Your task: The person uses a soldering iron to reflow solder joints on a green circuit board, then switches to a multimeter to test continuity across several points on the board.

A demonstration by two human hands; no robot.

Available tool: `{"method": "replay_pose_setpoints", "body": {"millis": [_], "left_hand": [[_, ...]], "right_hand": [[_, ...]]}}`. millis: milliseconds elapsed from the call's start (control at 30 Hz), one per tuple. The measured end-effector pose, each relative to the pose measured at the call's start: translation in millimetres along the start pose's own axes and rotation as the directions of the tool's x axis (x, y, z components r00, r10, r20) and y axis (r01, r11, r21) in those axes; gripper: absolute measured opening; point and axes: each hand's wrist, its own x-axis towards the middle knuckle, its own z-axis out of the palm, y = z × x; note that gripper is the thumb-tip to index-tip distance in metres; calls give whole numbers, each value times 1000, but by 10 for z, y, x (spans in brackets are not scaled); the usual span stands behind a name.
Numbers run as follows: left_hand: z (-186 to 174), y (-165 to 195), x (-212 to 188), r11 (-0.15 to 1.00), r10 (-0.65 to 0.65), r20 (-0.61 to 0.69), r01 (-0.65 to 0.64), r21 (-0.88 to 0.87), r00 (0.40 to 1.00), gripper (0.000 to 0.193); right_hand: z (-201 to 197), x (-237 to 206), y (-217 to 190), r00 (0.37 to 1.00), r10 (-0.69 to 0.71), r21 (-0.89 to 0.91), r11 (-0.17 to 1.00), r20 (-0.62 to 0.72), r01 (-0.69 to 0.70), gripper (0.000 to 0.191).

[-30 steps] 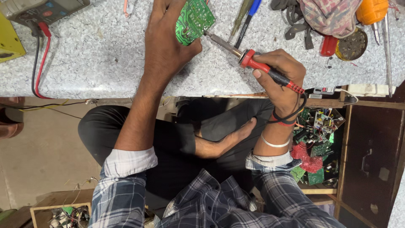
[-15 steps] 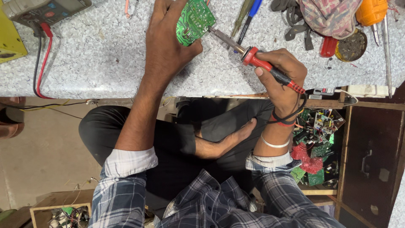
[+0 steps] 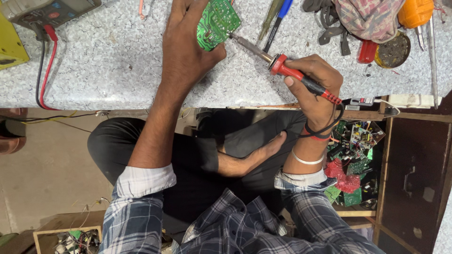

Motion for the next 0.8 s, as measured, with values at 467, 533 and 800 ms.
{"method": "replay_pose_setpoints", "body": {"millis": [467, 533, 800], "left_hand": [[-18, 43, 8, 1000, -18, 5, 18, -9, 1000, 82], [-31, 44, 8, 1000, -19, 8, 19, -12, 1000, 82], [-39, 71, 7, 999, -5, -13, 5, -43, 1000, 79]], "right_hand": [[-9, 6, 0, 1000, -14, 3, 1000, 8, 14, 27], [1, -2, 0, 1000, -16, -5, 1000, 1, 16, 27], [5, -3, 12, 1000, -3, 25, 1000, -2, 3, 27]]}}
